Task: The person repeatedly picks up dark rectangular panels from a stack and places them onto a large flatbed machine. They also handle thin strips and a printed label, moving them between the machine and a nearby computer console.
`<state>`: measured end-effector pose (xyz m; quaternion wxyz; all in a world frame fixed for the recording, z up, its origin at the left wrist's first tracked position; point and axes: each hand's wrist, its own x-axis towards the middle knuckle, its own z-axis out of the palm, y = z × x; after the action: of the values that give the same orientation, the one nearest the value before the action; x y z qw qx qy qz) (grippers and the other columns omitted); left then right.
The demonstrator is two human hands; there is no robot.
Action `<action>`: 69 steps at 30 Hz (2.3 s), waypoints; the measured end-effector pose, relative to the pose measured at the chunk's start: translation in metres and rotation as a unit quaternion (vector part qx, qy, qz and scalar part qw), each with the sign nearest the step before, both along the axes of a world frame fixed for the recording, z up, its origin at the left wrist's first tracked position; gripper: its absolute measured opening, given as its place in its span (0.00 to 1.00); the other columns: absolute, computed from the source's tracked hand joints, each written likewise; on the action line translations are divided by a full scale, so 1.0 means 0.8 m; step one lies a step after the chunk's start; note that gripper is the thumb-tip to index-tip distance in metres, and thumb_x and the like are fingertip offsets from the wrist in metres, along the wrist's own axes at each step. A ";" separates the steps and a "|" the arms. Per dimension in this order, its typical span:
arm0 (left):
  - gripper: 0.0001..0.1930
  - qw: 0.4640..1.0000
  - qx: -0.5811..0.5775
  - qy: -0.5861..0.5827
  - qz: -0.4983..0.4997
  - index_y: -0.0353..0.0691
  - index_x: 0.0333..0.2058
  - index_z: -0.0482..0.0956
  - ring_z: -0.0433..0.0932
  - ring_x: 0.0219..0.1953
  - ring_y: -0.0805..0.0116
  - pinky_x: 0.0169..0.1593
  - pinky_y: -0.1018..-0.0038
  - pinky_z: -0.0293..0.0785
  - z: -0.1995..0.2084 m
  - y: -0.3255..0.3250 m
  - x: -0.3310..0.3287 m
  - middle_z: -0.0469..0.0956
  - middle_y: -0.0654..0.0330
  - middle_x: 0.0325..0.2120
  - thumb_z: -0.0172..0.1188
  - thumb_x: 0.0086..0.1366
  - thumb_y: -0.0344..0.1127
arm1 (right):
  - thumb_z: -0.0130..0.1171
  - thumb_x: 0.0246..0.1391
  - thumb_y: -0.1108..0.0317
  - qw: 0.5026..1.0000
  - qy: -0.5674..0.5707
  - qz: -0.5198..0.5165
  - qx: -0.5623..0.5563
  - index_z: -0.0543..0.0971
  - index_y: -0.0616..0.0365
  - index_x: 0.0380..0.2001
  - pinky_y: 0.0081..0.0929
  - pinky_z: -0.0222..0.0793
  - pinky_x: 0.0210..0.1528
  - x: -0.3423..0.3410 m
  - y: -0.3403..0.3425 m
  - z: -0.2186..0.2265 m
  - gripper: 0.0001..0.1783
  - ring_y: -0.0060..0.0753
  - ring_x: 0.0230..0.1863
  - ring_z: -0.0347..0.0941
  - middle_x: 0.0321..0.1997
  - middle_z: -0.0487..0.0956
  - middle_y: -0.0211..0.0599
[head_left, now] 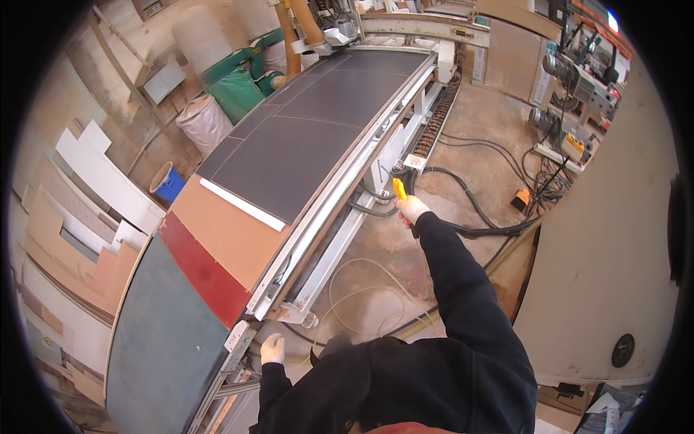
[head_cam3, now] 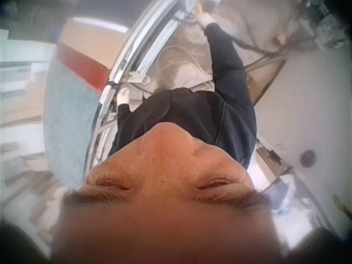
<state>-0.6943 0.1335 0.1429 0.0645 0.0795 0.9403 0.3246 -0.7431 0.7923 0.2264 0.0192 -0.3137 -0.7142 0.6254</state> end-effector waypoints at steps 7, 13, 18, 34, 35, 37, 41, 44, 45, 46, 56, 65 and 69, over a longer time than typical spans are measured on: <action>0.17 0.994 -0.012 -0.028 -0.103 0.37 0.46 0.85 0.82 0.51 0.46 0.55 0.59 0.76 0.005 0.055 0.003 0.84 0.47 0.45 0.60 0.66 0.43 | 0.56 0.69 0.55 0.999 -0.016 0.047 -0.007 0.75 0.58 0.42 0.32 0.64 0.12 0.032 -0.061 0.004 0.16 0.26 0.12 0.65 0.20 0.72 0.33; 0.17 0.993 -0.033 -0.060 -0.098 0.41 0.44 0.86 0.82 0.49 0.46 0.55 0.59 0.77 0.015 0.069 0.025 0.85 0.48 0.43 0.59 0.66 0.45 | 0.54 0.68 0.59 0.990 -0.026 0.140 0.001 0.76 0.58 0.43 0.32 0.64 0.13 0.071 -0.126 -0.005 0.13 0.27 0.12 0.66 0.21 0.73 0.32; 0.16 0.990 -0.049 -0.058 -0.123 0.41 0.44 0.86 0.82 0.49 0.46 0.55 0.59 0.77 0.016 0.070 0.055 0.85 0.48 0.43 0.55 0.66 0.42 | 0.56 0.66 0.58 0.979 -0.045 0.198 -0.009 0.76 0.57 0.48 0.33 0.67 0.14 0.119 -0.175 -0.042 0.15 0.29 0.12 0.68 0.22 0.74 0.33; 0.17 0.960 0.015 -0.090 -0.266 0.38 0.48 0.85 0.83 0.51 0.50 0.56 0.62 0.76 -0.004 0.076 0.083 0.85 0.48 0.45 0.57 0.65 0.39 | 0.53 0.69 0.60 0.970 0.010 -0.239 -0.040 0.72 0.56 0.46 0.33 0.66 0.12 0.364 -0.198 -0.110 0.12 0.30 0.10 0.65 0.20 0.70 0.33; 0.17 0.955 0.024 -0.114 -0.272 0.39 0.48 0.85 0.83 0.51 0.51 0.56 0.63 0.77 -0.008 0.074 0.084 0.85 0.49 0.45 0.57 0.65 0.39 | 0.53 0.69 0.60 0.973 0.009 -0.230 -0.022 0.72 0.56 0.46 0.33 0.66 0.12 0.374 -0.208 -0.104 0.11 0.29 0.10 0.65 0.20 0.70 0.33; 0.16 0.946 0.038 -0.082 -0.312 0.40 0.48 0.85 0.84 0.51 0.54 0.56 0.64 0.77 -0.015 0.064 0.089 0.86 0.50 0.44 0.58 0.65 0.39 | 0.53 0.69 0.61 0.971 -0.029 -0.237 -0.030 0.73 0.56 0.46 0.33 0.65 0.11 0.393 -0.236 -0.093 0.11 0.29 0.10 0.64 0.21 0.70 0.33; 0.16 0.942 0.051 -0.102 -0.315 0.40 0.48 0.85 0.82 0.54 0.52 0.59 0.63 0.76 -0.045 0.015 0.118 0.85 0.50 0.47 0.59 0.66 0.39 | 0.54 0.69 0.59 0.982 -0.069 -0.170 -0.033 0.73 0.56 0.45 0.32 0.65 0.11 0.435 -0.318 -0.074 0.12 0.27 0.10 0.64 0.22 0.71 0.32; 0.16 0.942 0.048 -0.113 -0.313 0.39 0.48 0.85 0.81 0.55 0.51 0.60 0.62 0.75 -0.080 -0.040 0.150 0.85 0.49 0.48 0.59 0.66 0.38 | 0.54 0.68 0.61 0.986 -0.090 -0.123 -0.069 0.74 0.56 0.46 0.30 0.64 0.11 0.474 -0.387 -0.066 0.11 0.24 0.09 0.63 0.23 0.72 0.31; 0.16 0.938 0.064 -0.121 -0.319 0.39 0.48 0.85 0.81 0.55 0.51 0.60 0.62 0.75 -0.094 -0.058 0.162 0.85 0.49 0.48 0.59 0.66 0.38 | 0.54 0.68 0.61 0.984 -0.104 -0.112 -0.090 0.74 0.56 0.45 0.30 0.64 0.11 0.492 -0.409 -0.064 0.11 0.24 0.09 0.63 0.23 0.72 0.31; 0.16 0.935 0.082 -0.127 -0.320 0.38 0.48 0.85 0.81 0.55 0.50 0.60 0.62 0.75 -0.109 -0.070 0.172 0.84 0.48 0.48 0.59 0.66 0.38 | 0.53 0.67 0.63 0.986 -0.109 -0.087 -0.089 0.74 0.57 0.45 0.28 0.64 0.11 0.511 -0.427 -0.060 0.10 0.23 0.09 0.63 0.23 0.72 0.30; 0.28 0.839 0.375 -0.394 0.022 0.45 0.65 0.71 0.78 0.58 0.57 0.50 0.51 0.79 -0.143 -0.120 0.193 0.78 0.54 0.56 0.62 0.69 0.46 | 0.55 0.59 0.69 0.964 -0.210 0.143 -0.074 0.78 0.60 0.47 0.26 0.69 0.16 0.635 -0.537 -0.061 0.14 0.23 0.14 0.69 0.26 0.79 0.32; 0.18 0.772 0.466 -0.429 -0.053 0.41 0.50 0.77 0.81 0.50 0.53 0.53 0.52 0.76 -0.084 -0.047 0.182 0.81 0.54 0.46 0.61 0.69 0.46 | 0.57 0.59 0.66 0.944 -0.163 0.282 -0.045 0.81 0.59 0.44 0.26 0.72 0.28 0.769 -0.549 -0.079 0.13 0.23 0.22 0.73 0.30 0.81 0.34; 0.11 0.802 0.481 -0.353 -0.045 0.44 0.46 0.78 0.82 0.43 0.59 0.44 0.62 0.80 -0.073 0.060 0.309 0.81 0.59 0.35 0.60 0.70 0.41 | 0.55 0.60 0.66 0.969 -0.102 0.117 -0.191 0.78 0.59 0.43 0.26 0.65 0.15 0.869 -0.514 -0.094 0.11 0.22 0.12 0.65 0.26 0.77 0.33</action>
<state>-0.4475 0.1817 0.0849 0.3596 0.0226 0.5715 0.7373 -0.0476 0.3814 0.1509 -0.1874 -0.2885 -0.6111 0.7129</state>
